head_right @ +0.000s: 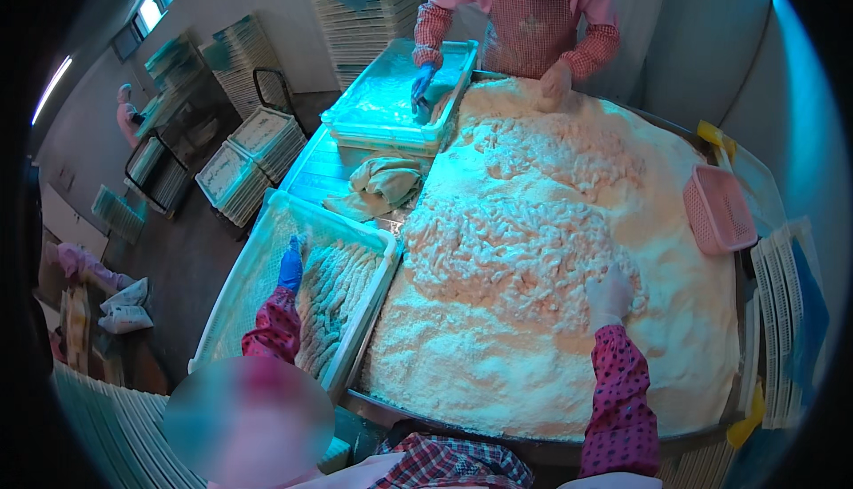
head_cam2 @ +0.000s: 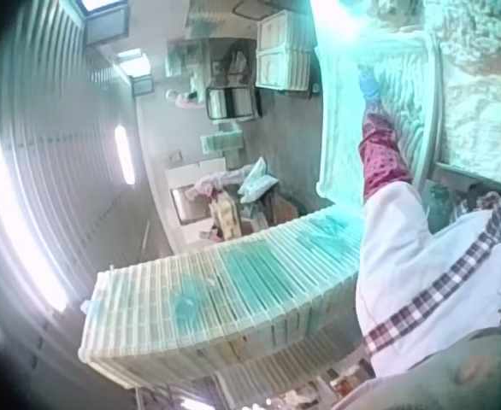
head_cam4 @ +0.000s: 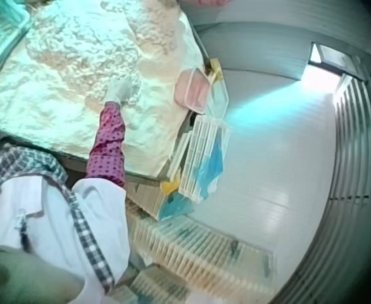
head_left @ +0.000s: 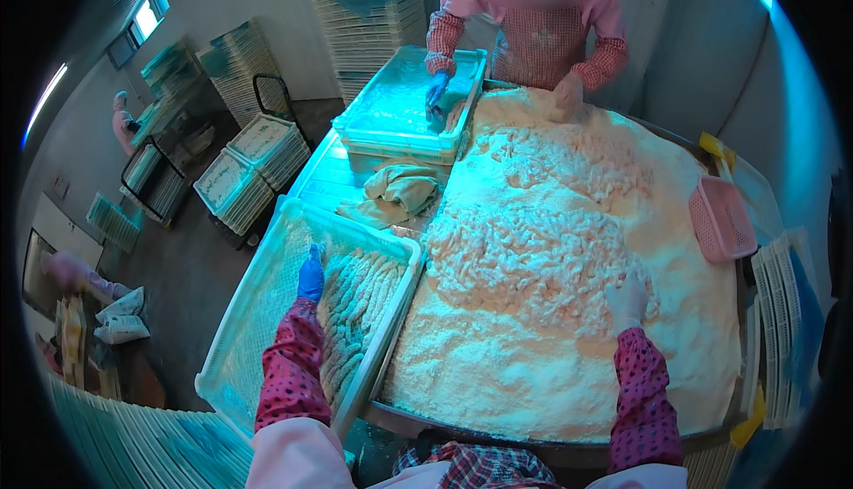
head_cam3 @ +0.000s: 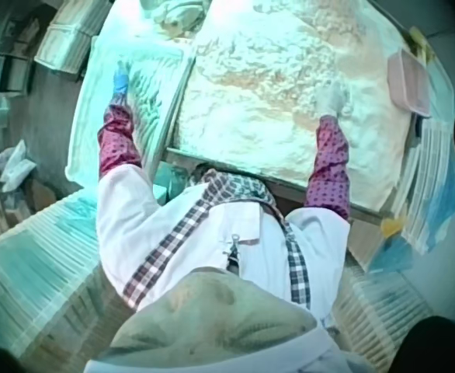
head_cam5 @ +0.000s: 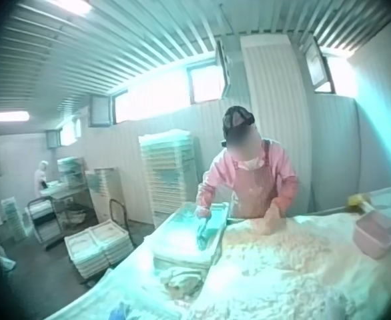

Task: The person shapes small pieces of dough into long cylindrical rolls on a floured table and places them into a white tray. A coworker across the table performs the same task simultaneously.

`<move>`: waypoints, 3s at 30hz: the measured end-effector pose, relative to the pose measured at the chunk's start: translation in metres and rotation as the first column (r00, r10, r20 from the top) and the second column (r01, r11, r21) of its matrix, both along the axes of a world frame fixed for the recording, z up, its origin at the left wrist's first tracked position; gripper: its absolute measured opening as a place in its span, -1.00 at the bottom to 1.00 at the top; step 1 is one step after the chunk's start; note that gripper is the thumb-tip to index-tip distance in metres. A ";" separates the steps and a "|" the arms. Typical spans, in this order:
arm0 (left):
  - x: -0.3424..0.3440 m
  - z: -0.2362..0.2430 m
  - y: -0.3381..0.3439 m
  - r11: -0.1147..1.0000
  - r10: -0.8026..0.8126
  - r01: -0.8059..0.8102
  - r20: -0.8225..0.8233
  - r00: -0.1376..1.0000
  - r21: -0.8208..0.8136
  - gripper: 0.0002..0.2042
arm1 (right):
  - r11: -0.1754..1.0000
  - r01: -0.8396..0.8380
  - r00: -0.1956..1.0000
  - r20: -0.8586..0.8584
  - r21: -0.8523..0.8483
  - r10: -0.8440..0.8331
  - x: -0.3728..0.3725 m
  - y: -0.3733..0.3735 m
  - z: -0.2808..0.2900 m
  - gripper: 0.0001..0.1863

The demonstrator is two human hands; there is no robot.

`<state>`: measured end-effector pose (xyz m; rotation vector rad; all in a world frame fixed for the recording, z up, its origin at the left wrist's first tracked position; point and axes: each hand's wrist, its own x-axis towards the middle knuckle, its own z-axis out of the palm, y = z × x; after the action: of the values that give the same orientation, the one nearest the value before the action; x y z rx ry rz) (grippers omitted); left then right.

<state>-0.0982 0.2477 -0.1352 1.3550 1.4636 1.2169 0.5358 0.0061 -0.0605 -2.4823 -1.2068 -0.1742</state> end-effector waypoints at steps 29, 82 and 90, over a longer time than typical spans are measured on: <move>0.348 0.067 -0.255 0.373 -0.644 0.928 -0.727 0.239 -0.026 -0.56 | 0.972 -0.189 0.945 -0.241 0.142 0.220 -0.043 -0.210 0.041 -0.72; 0.146 0.109 -0.220 0.826 -0.371 0.519 -0.482 0.794 0.218 -0.55 | 0.852 -0.510 0.745 -0.434 0.120 0.507 -0.066 -0.177 0.037 -0.73; 0.354 0.044 -0.284 0.462 -0.808 0.883 -0.369 0.458 0.083 -0.58 | 0.957 -0.258 0.906 -0.311 0.133 0.287 -0.132 -0.134 0.017 -0.56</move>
<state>0.2561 -0.0367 -0.0912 2.1517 0.5267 0.5250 0.4039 -0.1279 -0.0439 -2.1277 -1.3469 0.2463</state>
